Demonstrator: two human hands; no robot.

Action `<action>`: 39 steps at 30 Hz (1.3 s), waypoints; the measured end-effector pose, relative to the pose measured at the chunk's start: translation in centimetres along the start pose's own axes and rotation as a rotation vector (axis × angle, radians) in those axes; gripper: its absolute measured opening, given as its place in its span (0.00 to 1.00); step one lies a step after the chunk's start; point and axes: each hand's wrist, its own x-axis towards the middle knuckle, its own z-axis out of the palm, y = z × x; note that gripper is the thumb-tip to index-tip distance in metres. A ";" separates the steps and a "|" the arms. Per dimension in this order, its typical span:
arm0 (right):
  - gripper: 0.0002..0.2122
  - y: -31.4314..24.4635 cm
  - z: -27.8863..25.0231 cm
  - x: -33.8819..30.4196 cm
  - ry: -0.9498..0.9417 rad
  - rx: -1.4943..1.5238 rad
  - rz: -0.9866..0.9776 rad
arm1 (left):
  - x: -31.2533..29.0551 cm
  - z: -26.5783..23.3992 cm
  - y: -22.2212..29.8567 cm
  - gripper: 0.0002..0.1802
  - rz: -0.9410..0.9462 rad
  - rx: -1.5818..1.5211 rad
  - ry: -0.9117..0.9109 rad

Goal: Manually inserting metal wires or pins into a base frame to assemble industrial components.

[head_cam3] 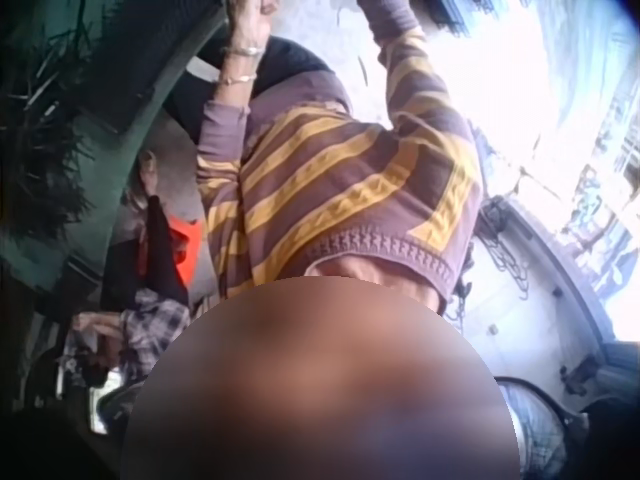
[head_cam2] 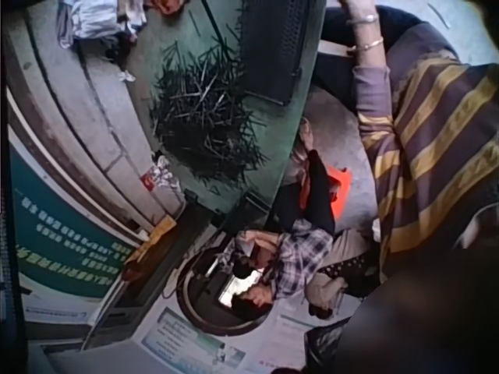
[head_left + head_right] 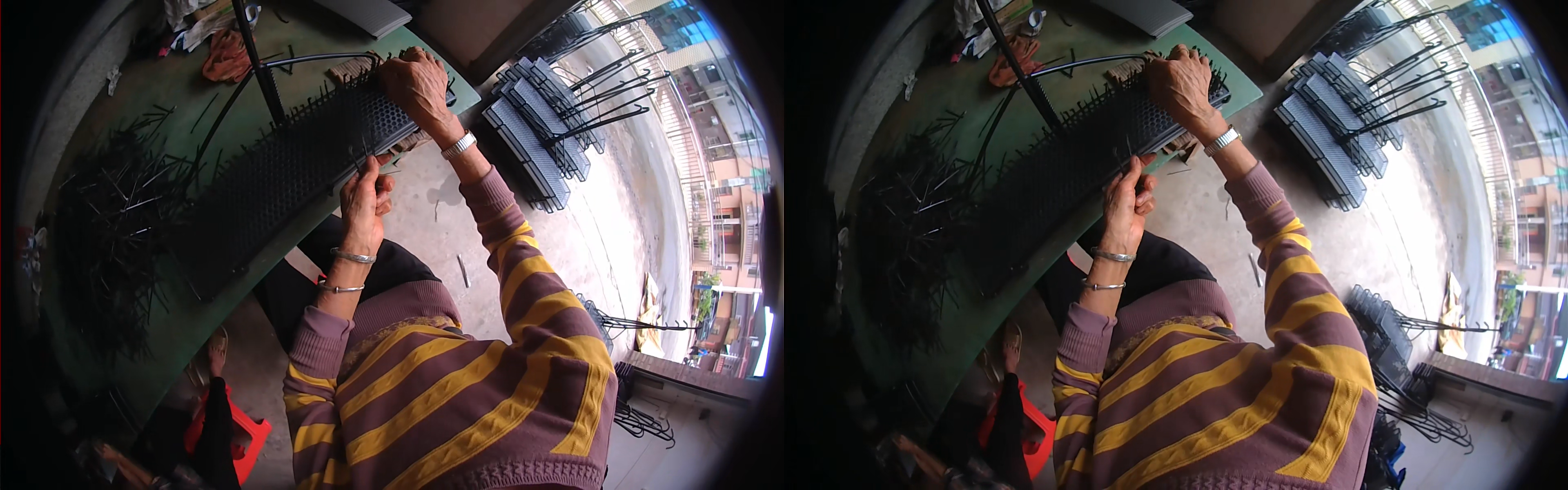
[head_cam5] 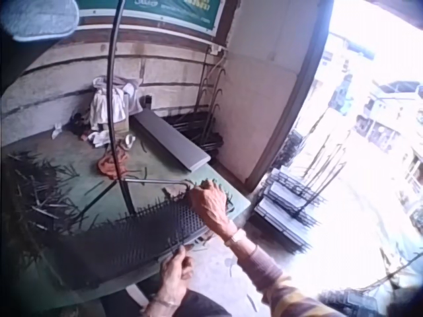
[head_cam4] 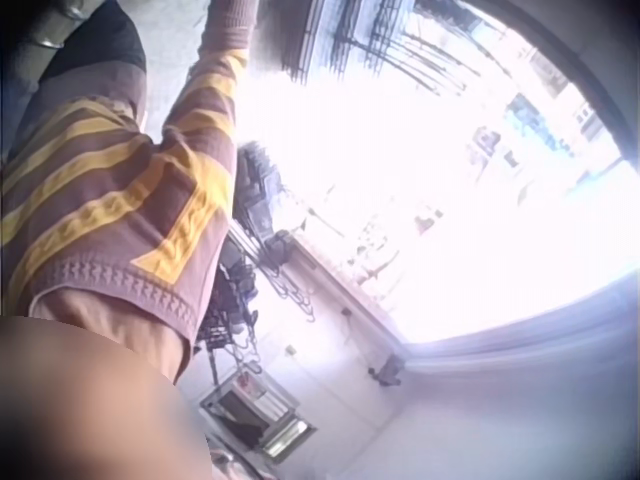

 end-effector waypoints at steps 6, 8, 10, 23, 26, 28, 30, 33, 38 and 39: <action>0.08 0.2 -0.2 -1.3 0.065 -0.063 0.028 | -0.1 -0.1 0.1 0.17 -0.008 0.014 -0.028; 0.10 -0.2 -1.5 -1.9 0.102 -0.008 0.036 | 0.1 -0.1 0.3 0.17 -0.005 0.009 -0.034; 0.13 -0.5 -2.9 -2.8 -0.262 0.602 0.236 | 0.1 -0.3 0.3 0.16 0.003 0.034 -0.018; 0.11 -0.7 -4.6 -5.4 -0.790 1.184 0.377 | 0.7 -0.3 -0.3 0.17 -0.059 0.196 -0.054; 0.10 -0.2 -5.1 -5.2 -0.670 1.124 0.353 | 0.7 0.0 0.0 0.21 -0.085 0.155 -0.068; 0.09 -0.5 -6.1 -4.1 -0.457 1.029 0.387 | 0.6 0.3 0.7 0.25 -0.090 0.064 -0.007; 0.08 0.0 -5.6 -3.7 -0.177 0.962 0.414 | 1.0 -0.6 0.4 0.25 -0.082 0.084 -0.028; 0.07 0.4 -4.3 -2.9 0.096 0.723 0.287 | 1.1 -0.8 0.0 0.24 -0.110 0.099 -0.075; 0.04 1.7 -1.9 -2.2 0.209 0.566 0.159 | 1.2 0.0 -0.6 0.24 -0.179 0.069 -0.058; 0.03 1.7 -1.6 -2.1 0.224 0.565 0.149 | 1.2 0.0 -0.6 0.24 -0.178 0.069 -0.055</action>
